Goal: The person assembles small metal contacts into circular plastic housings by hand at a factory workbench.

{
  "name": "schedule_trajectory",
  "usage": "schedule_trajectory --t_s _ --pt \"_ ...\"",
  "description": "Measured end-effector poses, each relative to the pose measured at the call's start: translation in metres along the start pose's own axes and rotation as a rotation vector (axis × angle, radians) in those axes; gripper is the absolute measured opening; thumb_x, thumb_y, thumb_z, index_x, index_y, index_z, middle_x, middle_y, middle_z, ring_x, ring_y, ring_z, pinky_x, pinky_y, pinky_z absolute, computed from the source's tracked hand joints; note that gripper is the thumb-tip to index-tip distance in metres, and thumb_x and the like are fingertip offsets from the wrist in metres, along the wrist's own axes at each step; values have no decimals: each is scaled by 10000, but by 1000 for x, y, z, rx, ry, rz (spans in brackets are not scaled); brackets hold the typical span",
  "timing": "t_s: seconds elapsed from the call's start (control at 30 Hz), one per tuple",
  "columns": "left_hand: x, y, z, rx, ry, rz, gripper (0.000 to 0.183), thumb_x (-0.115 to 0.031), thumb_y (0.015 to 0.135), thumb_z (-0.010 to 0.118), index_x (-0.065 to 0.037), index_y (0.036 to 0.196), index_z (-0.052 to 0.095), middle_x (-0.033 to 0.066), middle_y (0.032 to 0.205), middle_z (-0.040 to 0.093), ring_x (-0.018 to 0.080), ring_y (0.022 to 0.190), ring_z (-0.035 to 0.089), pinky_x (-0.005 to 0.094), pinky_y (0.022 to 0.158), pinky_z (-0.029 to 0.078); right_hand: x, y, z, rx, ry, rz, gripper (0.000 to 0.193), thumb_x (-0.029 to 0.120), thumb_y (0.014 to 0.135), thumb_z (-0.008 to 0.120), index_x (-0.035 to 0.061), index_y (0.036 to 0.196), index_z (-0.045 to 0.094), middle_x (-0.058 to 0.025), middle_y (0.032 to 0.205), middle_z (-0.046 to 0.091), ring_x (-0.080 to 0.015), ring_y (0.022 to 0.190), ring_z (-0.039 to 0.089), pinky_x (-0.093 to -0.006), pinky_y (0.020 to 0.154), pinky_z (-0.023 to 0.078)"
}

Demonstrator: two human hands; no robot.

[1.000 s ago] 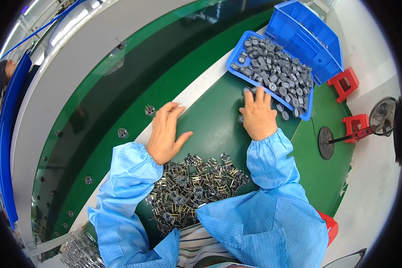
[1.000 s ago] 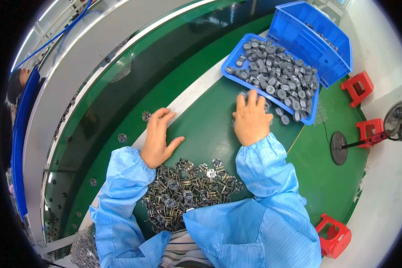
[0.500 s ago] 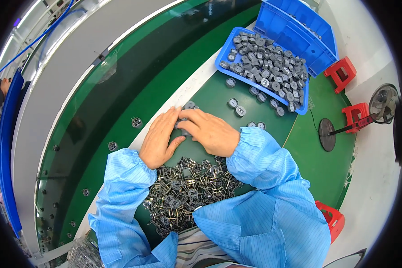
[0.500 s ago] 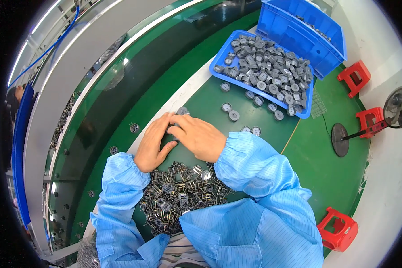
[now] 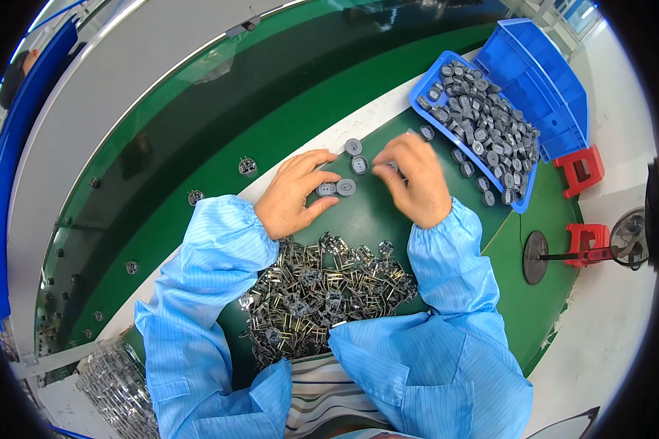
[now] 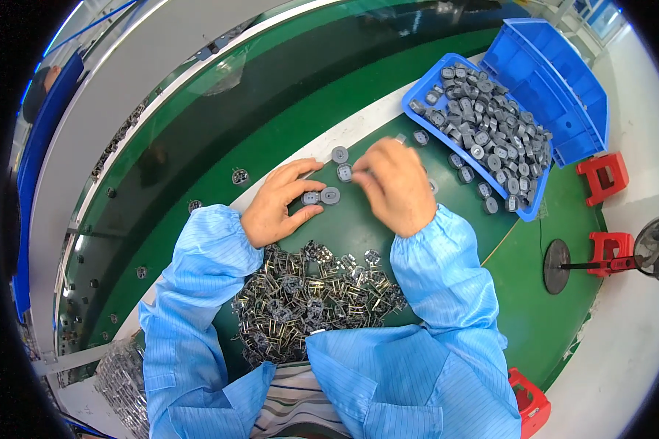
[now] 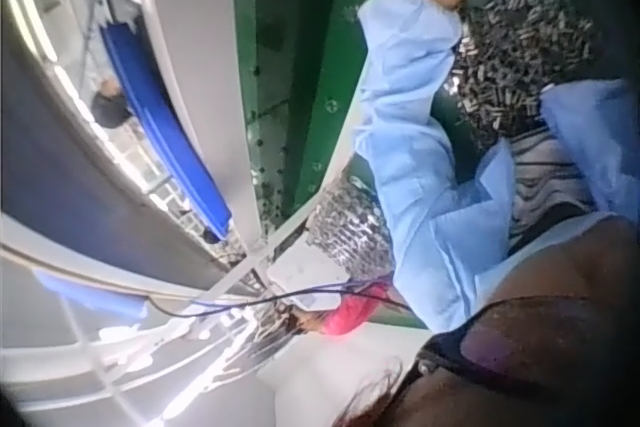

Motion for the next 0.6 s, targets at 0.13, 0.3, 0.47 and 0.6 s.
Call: schedule_trajectory --t_s 0.13,0.3,0.47,0.6 --pt "-6 1 -6 -8 117 -28 343 -145 810 840 -84 1121 712 88 1247 646 305 1178 589 471 949 456 21 -6 10 262 351 -9 262 155 789 844 65 960 667 -76 912 634 -287 802 617 -409 705 489" --pt "8 -1 -2 -88 -5 -178 326 -125 787 834 -83 1079 696 60 1092 643 283 1065 592 412 918 422 27 -14 14 745 718 -48 423 254 814 863 79 1141 661 -77 976 589 -242 795 632 -395 714 529" --pt "-4 2 -7 -58 34 -178 406 -118 803 817 -93 1186 688 61 1086 651 275 1052 595 411 934 411 43 -21 35 730 690 -153 318 194 849 832 95 1114 686 -64 1065 591 -240 807 655 -392 718 533" --pt "-1 1 -8 -19 90 -118 404 -133 816 818 -109 1205 710 46 1062 664 256 1028 593 401 920 407 38 -18 41 767 880 -17 182 155 863 824 49 987 745 -72 1004 636 -202 791 693 -346 694 566"
Point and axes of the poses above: each hand's wrist, its own y-axis towards the middle knuckle, its own z-axis out of the palm, x = y × z, the point moved 2 cm from there along y, towards the middle knuckle
